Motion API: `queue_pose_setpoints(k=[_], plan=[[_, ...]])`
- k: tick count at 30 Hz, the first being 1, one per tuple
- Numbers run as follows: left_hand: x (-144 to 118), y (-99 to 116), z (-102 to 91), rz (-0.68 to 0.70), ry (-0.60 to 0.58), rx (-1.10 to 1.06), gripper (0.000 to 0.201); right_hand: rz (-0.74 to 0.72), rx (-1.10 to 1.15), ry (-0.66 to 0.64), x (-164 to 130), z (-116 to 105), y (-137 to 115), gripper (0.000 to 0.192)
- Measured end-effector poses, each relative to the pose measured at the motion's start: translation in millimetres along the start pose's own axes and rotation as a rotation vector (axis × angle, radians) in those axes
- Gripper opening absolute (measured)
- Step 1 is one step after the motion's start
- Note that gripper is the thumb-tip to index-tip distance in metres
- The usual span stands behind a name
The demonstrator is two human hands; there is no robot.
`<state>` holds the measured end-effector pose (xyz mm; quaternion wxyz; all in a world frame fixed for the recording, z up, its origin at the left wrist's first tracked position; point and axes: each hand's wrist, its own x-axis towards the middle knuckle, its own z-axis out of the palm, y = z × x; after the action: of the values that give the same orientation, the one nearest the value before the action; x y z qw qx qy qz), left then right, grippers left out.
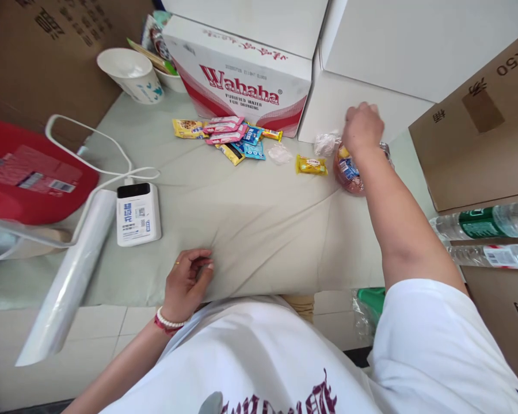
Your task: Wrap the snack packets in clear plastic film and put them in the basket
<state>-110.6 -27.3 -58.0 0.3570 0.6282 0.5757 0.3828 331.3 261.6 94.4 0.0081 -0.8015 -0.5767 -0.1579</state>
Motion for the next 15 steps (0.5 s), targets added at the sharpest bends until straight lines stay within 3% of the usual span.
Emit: queue_pose_setpoints(k=[1, 3, 4, 6, 10, 12, 15], plan=[[0.4, 1.1, -0.2, 0.0, -0.003, 0.01, 0.023, -0.139, 0.027, -0.079, -1.0, 3.5, -12.0, 0.074], [1.4, 5.3, -0.7, 0.013, -0.013, 0.053, 0.021, -0.392, 0.061, -0.257, -6.4, 15.6, -40.1, 0.042], [2.0, 7.8, -0.9, 0.025, -0.017, 0.076, 0.018, -0.453, 0.091, -0.314, -10.1, 23.4, -55.3, 0.024], [2.6, 12.0, -1.3, 0.047, -0.027, 0.103, 0.013, -0.507, 0.184, -0.376, -17.6, 40.0, -85.0, 0.018], [1.7, 14.4, -4.0, 0.053, -0.025, 0.053, 0.009, -0.468, 0.406, -0.403, -30.1, 62.4, -124.8, 0.01], [1.7, 16.0, -6.1, 0.028, -0.007, -0.016, 0.01, -0.379, 0.585, -0.357, -41.2, 62.5, -130.4, 0.004], [8.6, 27.0, -4.8, -0.014, 0.003, -0.124, 0.012, -0.255, 0.837, -0.314, -80.3, 49.0, -126.6, 0.013]])
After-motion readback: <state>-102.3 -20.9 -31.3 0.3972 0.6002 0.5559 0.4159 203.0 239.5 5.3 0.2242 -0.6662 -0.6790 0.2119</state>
